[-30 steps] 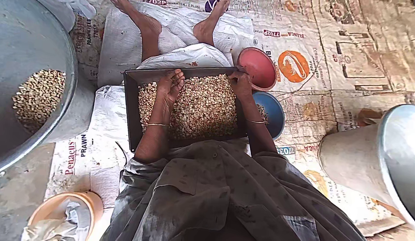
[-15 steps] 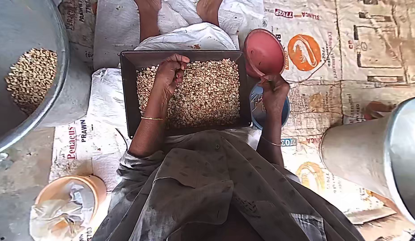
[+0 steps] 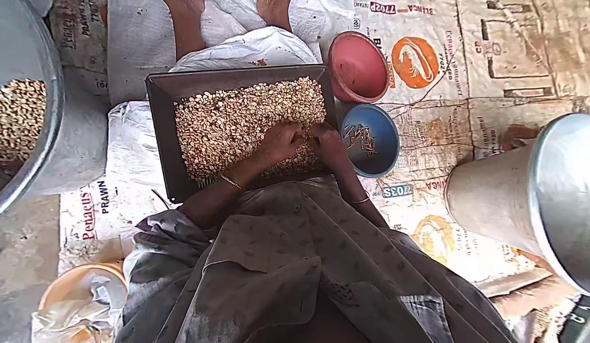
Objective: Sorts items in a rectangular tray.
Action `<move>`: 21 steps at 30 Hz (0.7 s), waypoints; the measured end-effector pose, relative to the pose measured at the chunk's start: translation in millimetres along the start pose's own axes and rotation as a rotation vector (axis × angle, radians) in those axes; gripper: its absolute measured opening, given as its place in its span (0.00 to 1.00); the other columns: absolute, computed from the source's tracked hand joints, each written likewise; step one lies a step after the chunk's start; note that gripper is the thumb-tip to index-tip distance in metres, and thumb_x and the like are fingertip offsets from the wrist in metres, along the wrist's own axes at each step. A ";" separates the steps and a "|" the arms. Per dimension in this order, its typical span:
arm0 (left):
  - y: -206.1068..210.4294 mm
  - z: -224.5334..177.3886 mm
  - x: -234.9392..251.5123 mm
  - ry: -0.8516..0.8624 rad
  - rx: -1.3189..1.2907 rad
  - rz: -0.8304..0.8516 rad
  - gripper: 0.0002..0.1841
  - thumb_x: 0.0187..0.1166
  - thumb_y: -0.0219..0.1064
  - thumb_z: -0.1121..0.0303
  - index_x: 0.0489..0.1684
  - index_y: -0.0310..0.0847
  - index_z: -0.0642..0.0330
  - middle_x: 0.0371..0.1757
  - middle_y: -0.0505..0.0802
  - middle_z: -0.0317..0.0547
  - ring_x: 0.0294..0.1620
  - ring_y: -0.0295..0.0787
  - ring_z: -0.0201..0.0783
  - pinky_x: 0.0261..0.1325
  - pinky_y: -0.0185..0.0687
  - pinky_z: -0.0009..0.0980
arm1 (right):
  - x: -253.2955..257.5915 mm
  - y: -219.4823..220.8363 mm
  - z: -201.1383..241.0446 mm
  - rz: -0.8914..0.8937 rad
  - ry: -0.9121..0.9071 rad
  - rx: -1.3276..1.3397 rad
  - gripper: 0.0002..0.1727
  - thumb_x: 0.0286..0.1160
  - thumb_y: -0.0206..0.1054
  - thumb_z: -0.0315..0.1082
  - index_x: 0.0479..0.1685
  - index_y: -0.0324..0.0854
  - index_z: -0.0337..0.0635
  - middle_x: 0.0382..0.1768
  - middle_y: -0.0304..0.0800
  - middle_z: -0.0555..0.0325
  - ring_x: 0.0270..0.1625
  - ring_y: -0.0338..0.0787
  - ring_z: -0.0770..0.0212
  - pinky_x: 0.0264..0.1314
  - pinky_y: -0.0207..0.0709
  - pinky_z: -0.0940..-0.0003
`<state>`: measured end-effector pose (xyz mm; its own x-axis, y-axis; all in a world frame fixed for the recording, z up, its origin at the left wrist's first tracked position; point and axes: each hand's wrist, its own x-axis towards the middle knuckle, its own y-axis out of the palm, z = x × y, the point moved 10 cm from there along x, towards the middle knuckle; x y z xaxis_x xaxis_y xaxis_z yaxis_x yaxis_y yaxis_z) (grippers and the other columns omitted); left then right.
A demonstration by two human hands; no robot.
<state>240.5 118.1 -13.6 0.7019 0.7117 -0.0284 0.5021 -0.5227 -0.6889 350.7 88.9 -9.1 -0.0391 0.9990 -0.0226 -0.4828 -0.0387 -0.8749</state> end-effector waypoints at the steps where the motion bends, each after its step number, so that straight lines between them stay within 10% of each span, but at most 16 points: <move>1: 5.4 -1.6 2.8 -0.013 0.058 0.019 0.13 0.85 0.63 0.66 0.51 0.85 0.68 0.46 0.93 0.62 0.52 0.91 0.63 0.58 0.81 0.63 | 0.6 2.0 -0.1 0.002 0.011 -0.008 0.13 0.74 0.67 0.24 0.54 0.89 0.32 0.60 0.89 0.34 0.65 0.89 0.36 0.68 0.81 0.41; 9: 4.3 5.5 5.4 -0.028 0.064 -0.066 0.14 0.88 0.56 0.69 0.51 0.85 0.70 0.45 0.93 0.65 0.51 0.92 0.65 0.58 0.82 0.62 | -4.3 5.8 -4.5 -0.040 0.065 -0.031 0.13 0.79 0.65 0.30 0.54 0.89 0.34 0.63 0.87 0.37 0.66 0.88 0.38 0.67 0.81 0.42; 16: -41.2 52.0 -4.7 -0.113 -0.499 -0.228 0.10 0.85 0.65 0.69 0.38 0.83 0.68 0.27 0.82 0.40 0.27 0.74 0.27 0.36 0.73 0.26 | -5.3 2.4 2.4 -0.072 -0.002 -0.072 0.12 0.81 0.62 0.30 0.47 0.89 0.33 0.57 0.91 0.38 0.60 0.91 0.38 0.58 0.83 0.40; 21: -48.6 54.4 -11.0 -0.103 -0.491 -0.305 0.09 0.86 0.62 0.70 0.39 0.82 0.68 0.25 0.78 0.36 0.25 0.69 0.25 0.34 0.68 0.24 | -9.0 -26.0 -7.2 -0.288 -0.074 0.429 0.10 0.76 0.65 0.28 0.43 0.91 0.32 0.45 0.91 0.46 0.48 0.90 0.61 0.54 0.84 0.66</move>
<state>180.9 161.1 -19.2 0.4486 0.8932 0.0309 0.8660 -0.4259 -0.2620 369.9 81.1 10.3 0.0935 0.9668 0.2377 -0.7976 0.2156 -0.5634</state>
